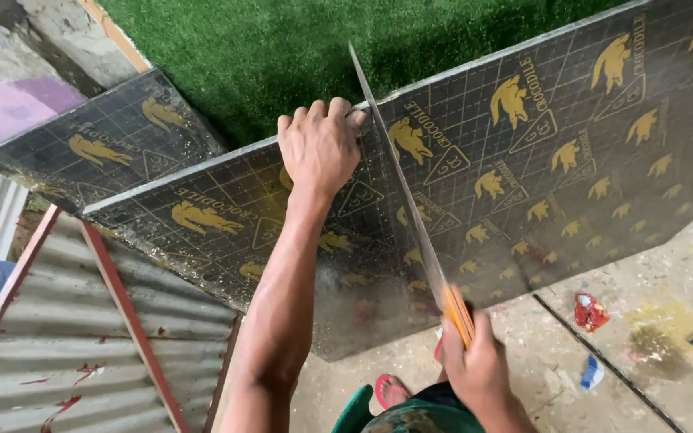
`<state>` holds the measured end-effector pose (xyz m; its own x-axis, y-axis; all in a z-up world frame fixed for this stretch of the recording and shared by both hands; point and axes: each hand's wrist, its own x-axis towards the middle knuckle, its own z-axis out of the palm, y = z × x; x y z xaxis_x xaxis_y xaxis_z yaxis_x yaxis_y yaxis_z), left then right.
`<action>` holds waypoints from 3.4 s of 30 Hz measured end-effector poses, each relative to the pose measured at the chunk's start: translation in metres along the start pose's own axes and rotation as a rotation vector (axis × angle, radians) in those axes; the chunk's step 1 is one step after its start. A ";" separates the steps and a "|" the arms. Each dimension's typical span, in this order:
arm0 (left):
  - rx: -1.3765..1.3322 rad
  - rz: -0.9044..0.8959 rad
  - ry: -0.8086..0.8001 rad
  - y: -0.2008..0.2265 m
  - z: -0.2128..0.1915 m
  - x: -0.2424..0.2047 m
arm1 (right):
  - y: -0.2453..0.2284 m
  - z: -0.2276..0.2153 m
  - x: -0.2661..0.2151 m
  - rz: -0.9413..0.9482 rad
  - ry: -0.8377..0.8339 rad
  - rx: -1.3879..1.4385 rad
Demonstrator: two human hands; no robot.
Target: Using a manual hand saw to cut through a large sheet of dark-colored plywood
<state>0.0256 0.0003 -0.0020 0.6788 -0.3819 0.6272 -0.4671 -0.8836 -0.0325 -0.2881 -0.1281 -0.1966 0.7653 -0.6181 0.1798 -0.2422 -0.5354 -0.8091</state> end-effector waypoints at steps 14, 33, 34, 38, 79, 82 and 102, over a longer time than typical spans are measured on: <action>-0.037 0.047 0.033 -0.003 -0.002 0.000 | -0.060 0.006 0.063 -0.363 -0.045 0.203; 0.017 0.037 0.163 0.003 -0.007 -0.008 | -0.140 0.022 0.128 -0.235 -0.068 0.268; 0.019 0.029 0.179 0.003 -0.005 -0.008 | -0.146 0.015 0.126 -0.252 -0.066 0.267; 0.002 -0.007 0.200 0.005 -0.009 -0.007 | -0.165 -0.001 0.122 -0.288 -0.062 0.279; -0.036 -0.089 -0.105 0.016 -0.024 -0.001 | -0.067 -0.030 0.066 -0.409 -0.160 0.087; -0.005 -0.061 -0.050 0.015 -0.012 -0.007 | -0.126 -0.019 0.117 -0.266 -0.142 0.164; 0.077 -0.062 -0.195 0.008 -0.013 -0.004 | -0.108 0.051 0.105 -0.315 0.244 0.158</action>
<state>0.0116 -0.0020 0.0051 0.8049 -0.3652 0.4677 -0.3817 -0.9221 -0.0631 -0.1514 -0.1057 -0.1185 0.6190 -0.5667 0.5438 0.0900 -0.6366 -0.7659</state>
